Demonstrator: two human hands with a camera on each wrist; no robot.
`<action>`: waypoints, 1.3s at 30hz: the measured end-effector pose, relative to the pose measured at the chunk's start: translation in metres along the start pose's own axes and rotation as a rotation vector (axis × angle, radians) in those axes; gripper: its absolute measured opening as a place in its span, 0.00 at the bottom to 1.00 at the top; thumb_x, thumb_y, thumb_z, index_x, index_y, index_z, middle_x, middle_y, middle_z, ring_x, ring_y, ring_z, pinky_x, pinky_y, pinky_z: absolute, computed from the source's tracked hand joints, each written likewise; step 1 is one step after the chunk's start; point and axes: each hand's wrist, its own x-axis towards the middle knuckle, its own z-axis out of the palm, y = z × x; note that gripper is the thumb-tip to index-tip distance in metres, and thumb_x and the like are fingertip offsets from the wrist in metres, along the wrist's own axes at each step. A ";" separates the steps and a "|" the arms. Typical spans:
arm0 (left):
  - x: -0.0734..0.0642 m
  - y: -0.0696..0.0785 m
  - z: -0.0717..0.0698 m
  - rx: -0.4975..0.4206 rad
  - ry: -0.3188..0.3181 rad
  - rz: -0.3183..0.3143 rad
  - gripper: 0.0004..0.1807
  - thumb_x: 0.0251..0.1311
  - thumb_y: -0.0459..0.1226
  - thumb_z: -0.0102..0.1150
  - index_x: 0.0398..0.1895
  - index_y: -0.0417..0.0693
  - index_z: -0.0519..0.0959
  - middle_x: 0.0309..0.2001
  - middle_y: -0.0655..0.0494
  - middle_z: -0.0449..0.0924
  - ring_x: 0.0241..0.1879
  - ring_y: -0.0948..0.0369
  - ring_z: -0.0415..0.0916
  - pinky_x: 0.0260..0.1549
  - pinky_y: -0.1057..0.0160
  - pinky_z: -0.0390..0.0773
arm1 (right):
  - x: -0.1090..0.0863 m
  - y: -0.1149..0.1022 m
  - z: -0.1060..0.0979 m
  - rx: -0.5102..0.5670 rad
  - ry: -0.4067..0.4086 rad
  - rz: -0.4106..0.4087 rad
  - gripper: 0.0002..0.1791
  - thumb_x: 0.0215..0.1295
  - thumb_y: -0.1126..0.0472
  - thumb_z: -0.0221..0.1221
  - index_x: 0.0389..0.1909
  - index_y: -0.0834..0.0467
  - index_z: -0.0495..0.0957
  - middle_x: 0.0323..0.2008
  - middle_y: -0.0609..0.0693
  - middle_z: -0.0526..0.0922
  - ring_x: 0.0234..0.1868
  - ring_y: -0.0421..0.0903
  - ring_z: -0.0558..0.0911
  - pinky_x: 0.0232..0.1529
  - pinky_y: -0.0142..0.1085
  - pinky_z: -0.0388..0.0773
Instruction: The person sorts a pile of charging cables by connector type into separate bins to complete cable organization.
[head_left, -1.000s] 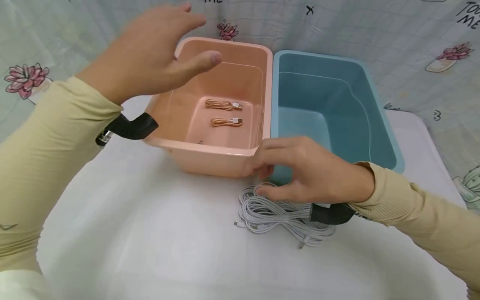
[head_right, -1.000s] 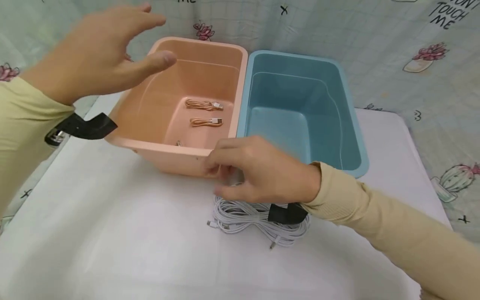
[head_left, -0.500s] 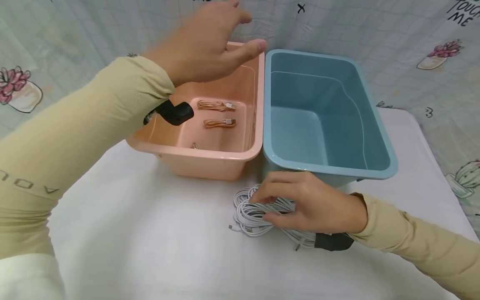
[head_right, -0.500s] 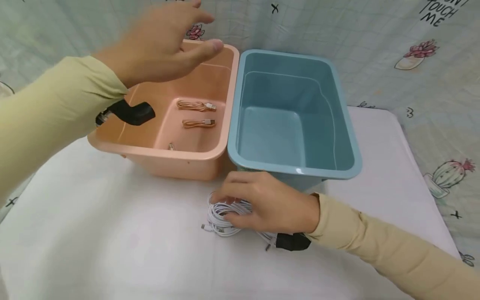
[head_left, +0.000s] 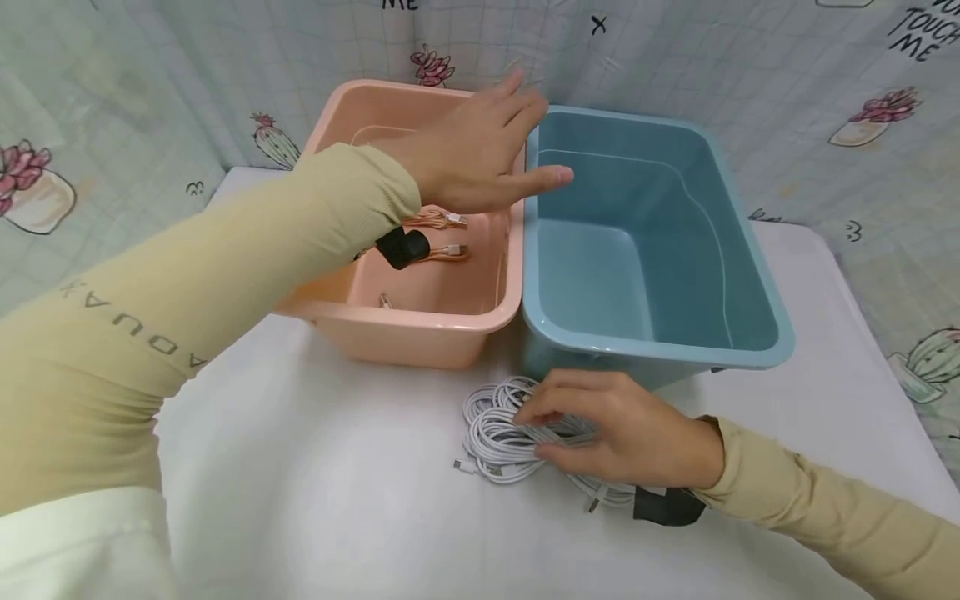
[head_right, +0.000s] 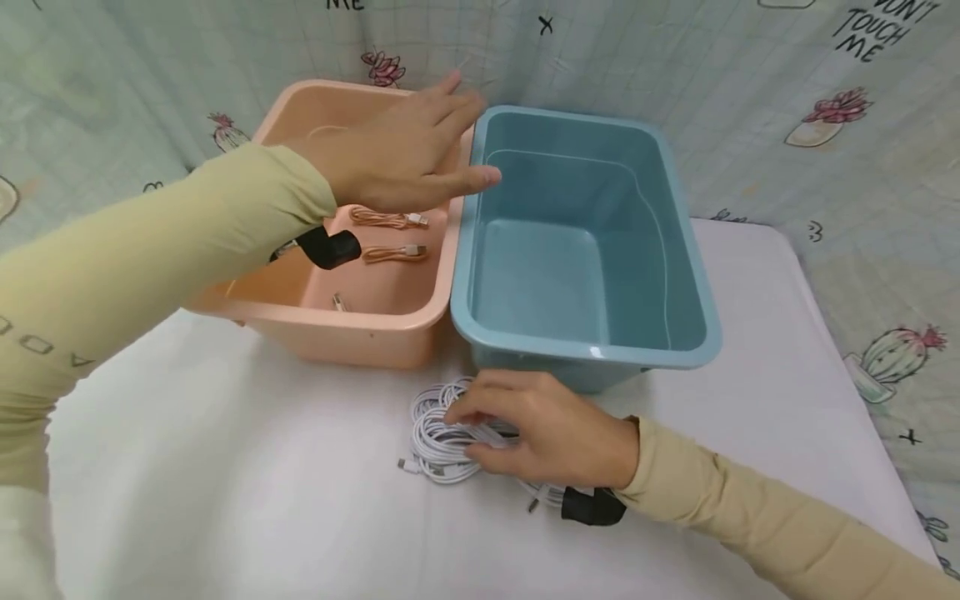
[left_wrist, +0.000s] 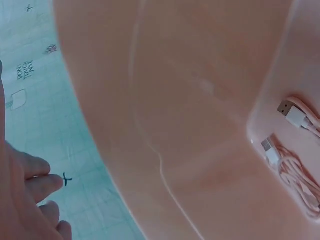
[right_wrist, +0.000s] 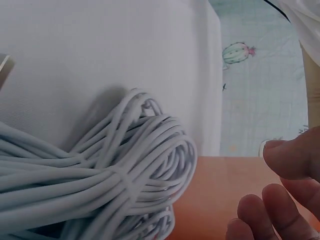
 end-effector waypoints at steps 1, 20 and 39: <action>0.001 0.000 0.002 -0.001 -0.011 0.009 0.50 0.66 0.70 0.25 0.79 0.48 0.36 0.80 0.52 0.33 0.79 0.53 0.19 0.80 0.50 0.33 | -0.001 0.001 0.001 -0.003 0.001 0.002 0.19 0.57 0.61 0.68 0.50 0.46 0.79 0.44 0.41 0.83 0.46 0.35 0.83 0.44 0.27 0.82; -0.003 0.004 0.024 -0.084 -0.099 0.092 0.52 0.63 0.72 0.26 0.78 0.51 0.30 0.79 0.56 0.23 0.79 0.58 0.16 0.79 0.53 0.29 | -0.018 0.011 0.007 -0.062 0.006 0.062 0.19 0.55 0.60 0.70 0.49 0.49 0.80 0.44 0.40 0.83 0.48 0.32 0.80 0.47 0.24 0.78; 0.005 0.013 0.025 -0.093 -0.122 0.115 0.51 0.65 0.69 0.29 0.78 0.49 0.30 0.79 0.54 0.22 0.79 0.56 0.19 0.80 0.53 0.31 | -0.039 0.016 0.013 -0.100 0.017 0.104 0.23 0.49 0.59 0.74 0.48 0.46 0.80 0.44 0.36 0.82 0.45 0.30 0.78 0.44 0.23 0.76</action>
